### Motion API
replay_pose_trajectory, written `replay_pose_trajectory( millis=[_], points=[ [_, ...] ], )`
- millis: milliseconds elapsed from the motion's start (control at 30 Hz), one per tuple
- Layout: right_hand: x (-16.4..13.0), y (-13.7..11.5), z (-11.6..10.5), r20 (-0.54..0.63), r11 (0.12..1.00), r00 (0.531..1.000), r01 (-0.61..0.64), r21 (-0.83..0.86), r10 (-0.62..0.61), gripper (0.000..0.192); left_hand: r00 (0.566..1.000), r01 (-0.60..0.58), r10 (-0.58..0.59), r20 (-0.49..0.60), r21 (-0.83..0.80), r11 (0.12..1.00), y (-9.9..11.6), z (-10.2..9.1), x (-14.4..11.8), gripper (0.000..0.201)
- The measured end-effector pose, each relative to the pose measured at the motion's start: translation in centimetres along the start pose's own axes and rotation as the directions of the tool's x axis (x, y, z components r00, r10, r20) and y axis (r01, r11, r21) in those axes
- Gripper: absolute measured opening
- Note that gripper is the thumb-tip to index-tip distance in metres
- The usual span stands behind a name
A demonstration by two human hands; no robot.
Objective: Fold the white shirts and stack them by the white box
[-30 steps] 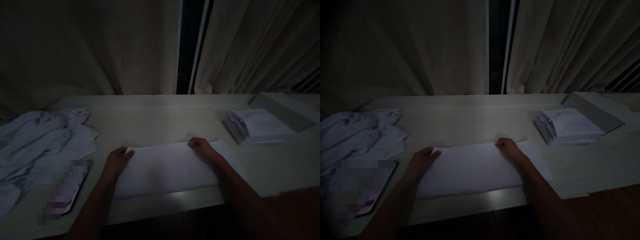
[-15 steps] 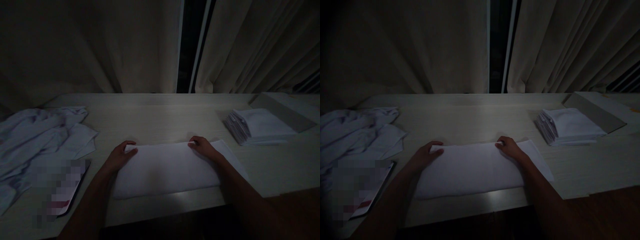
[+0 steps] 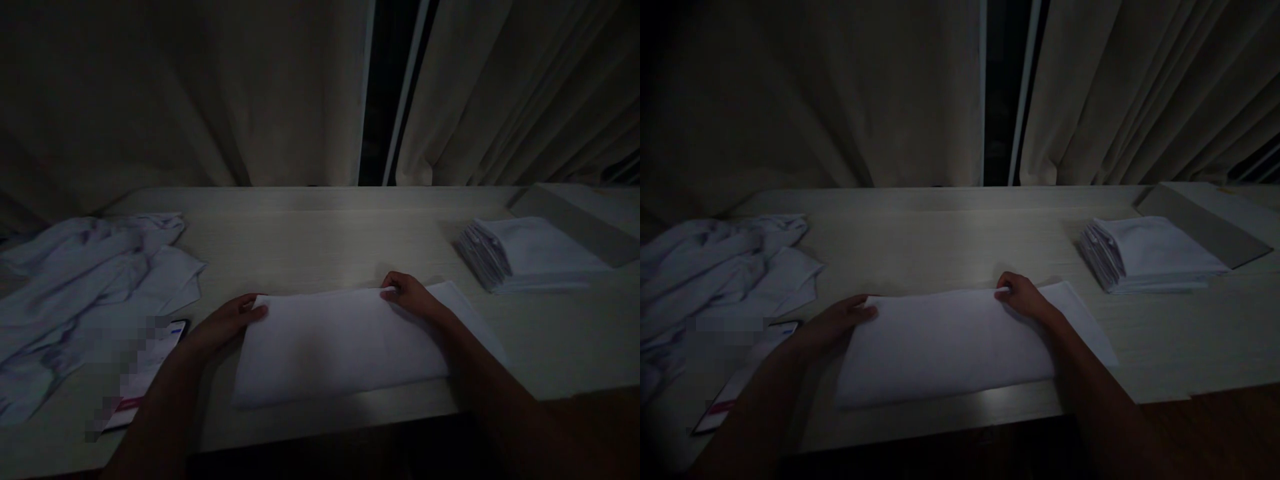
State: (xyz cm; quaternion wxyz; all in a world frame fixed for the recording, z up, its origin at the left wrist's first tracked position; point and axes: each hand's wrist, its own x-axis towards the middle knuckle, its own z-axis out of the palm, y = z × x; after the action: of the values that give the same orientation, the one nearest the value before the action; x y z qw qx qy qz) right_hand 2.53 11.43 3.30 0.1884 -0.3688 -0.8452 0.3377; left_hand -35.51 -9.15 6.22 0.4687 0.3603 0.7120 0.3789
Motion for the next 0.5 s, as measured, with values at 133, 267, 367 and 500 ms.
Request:
replay_pose_trajectory(
  millis=[133, 267, 367, 500],
  points=[
    [0.0, -0.4, 0.1, -0.013, 0.999, 1.000, 0.015, 0.044, -0.014, 0.007, 0.997, -0.003, 0.017, 0.082, -0.172, 0.985, 0.1, 0.6, -0.4, 0.052],
    [0.0, -0.7, 0.1, -0.014, 0.999, 1.000, 0.007, 0.052, -0.007, 0.006, 0.999, 0.025, -0.017, 0.038, -0.220, 0.975, -0.1, 1.1, -0.3, 0.050],
    [0.1, -0.6, 0.1, -0.023, 0.998, 1.000, 0.018, 0.061, -0.017, 0.007, 0.999, 0.039, -0.041, -0.006, -0.231, 0.972, -0.3, 1.5, 0.1, 0.045],
    [0.2, -0.3, 0.3, -0.037, 0.998, 0.999, 0.035, 0.052, -0.033, 0.008, 0.983, -0.012, 0.004, -0.181, -0.042, 0.999, -0.2, 2.5, 0.6, 0.046]
  ],
)
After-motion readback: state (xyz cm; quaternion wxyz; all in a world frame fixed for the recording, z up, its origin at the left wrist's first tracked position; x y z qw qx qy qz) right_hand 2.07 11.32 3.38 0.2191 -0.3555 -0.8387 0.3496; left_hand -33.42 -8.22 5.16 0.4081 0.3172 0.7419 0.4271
